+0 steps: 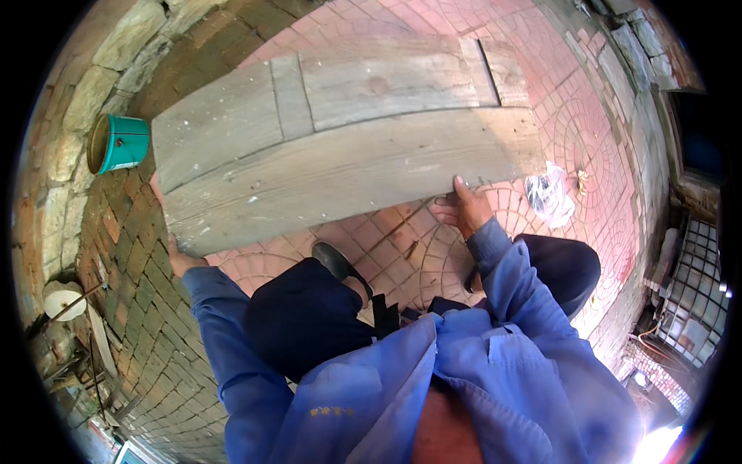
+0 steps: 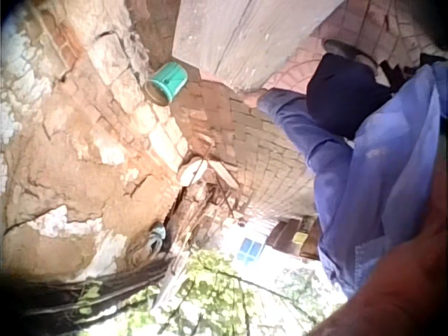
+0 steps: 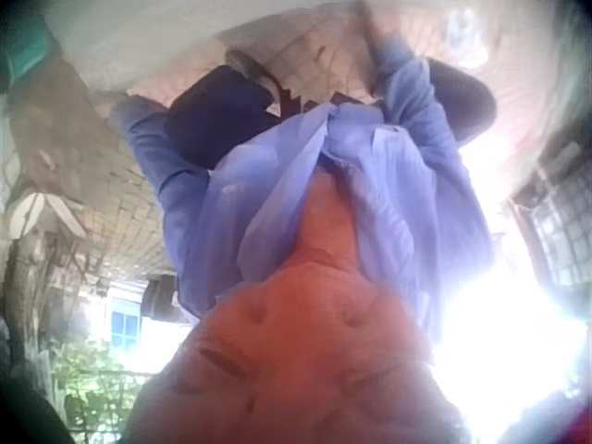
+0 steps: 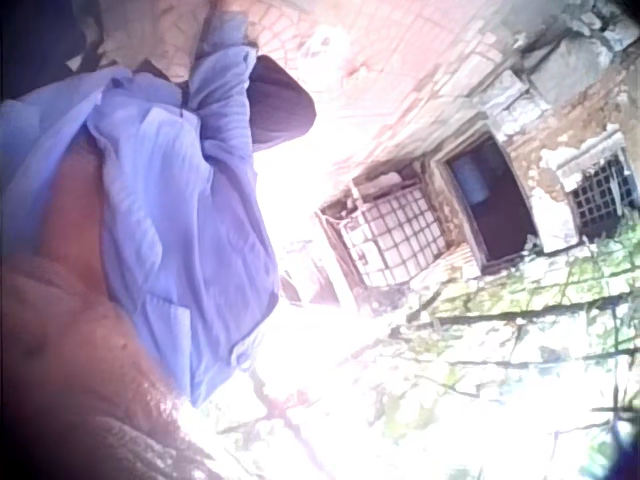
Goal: The person assembles a wooden box by hammering nails into wooden planks. They pick up nails from a plastic bag, position them on the wood, and strike them with a hammer. The person works on the floor, occasionally adjusting the planks and the partially assembled box.
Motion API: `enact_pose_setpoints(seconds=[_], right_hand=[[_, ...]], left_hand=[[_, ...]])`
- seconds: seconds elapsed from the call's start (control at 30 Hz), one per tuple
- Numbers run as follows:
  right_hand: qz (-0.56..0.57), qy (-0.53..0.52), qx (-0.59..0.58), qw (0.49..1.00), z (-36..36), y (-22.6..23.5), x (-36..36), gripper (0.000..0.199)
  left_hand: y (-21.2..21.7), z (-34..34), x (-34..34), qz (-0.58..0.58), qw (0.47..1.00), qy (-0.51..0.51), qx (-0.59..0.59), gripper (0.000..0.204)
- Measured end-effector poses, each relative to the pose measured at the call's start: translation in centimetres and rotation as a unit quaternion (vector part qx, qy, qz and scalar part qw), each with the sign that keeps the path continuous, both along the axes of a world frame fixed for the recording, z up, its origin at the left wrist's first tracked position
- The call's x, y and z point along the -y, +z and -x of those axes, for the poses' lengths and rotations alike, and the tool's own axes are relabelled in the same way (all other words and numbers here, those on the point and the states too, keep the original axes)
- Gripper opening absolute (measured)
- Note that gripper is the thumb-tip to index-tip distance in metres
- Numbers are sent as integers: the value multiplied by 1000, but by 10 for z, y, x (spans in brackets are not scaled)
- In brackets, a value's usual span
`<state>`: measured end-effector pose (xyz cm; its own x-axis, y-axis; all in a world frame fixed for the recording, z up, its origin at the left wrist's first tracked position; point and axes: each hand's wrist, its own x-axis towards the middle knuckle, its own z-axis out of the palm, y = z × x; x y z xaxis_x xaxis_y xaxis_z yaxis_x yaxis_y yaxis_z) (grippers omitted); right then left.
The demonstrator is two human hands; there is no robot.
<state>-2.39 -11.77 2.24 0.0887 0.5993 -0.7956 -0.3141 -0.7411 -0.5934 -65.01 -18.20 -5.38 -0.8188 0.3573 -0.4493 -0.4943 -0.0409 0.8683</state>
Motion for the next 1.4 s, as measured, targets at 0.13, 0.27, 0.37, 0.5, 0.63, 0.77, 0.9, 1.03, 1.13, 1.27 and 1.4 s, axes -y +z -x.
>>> enact_pose_setpoints(seconds=[0.13, 0.27, 0.37, 0.5, 0.63, 0.77, 0.9, 1.03, 1.13, 1.27, 1.4], right_hand=[[-11, 30, 47, 998, -19, 29, -15, 56], [-89, 75, 58, 991, -22, 81, -56, 51], [-165, 132, 68, 975, -26, 106, -93, 44], [-276, 173, 84, 942, -18, 126, -134, 32], [-377, 149, 136, 904, 4, 112, -161, 33], [-467, 129, 231, 844, 12, 106, -170, 32], [-375, 65, 197, 903, -9, 92, -103, 28], [-63, 121, 4, 991, 23, 46, -2, 58], [-59, 138, -166, 975, 62, -2, 14, 79], [-38, 14, -336, 941, 108, -37, 7, 68], [10, 13, -249, 968, 100, -38, 12, 61]], left_hand=[[40, -22, -11, 74, 997, -18, 5, 42], [91, -18, -22, 117, 989, -50, -79, 39], [126, -8, -36, 113, 988, -87, -55, 40], [144, 18, -92, 194, 959, -149, -146, 42], [136, 79, -131, 171, 948, -218, -158, 50], [160, 47, -159, 149, 933, -221, -240, 59], [172, 3, -150, 53, 929, -240, -276, 63], [178, -9, -123, 49, 916, -239, -319, 65], [169, -12, -114, 55, 922, -234, -303, 64], [159, -1, -82, 68, 917, -243, -308, 62], [164, -23, -49, 70, 925, -233, -293, 58]])
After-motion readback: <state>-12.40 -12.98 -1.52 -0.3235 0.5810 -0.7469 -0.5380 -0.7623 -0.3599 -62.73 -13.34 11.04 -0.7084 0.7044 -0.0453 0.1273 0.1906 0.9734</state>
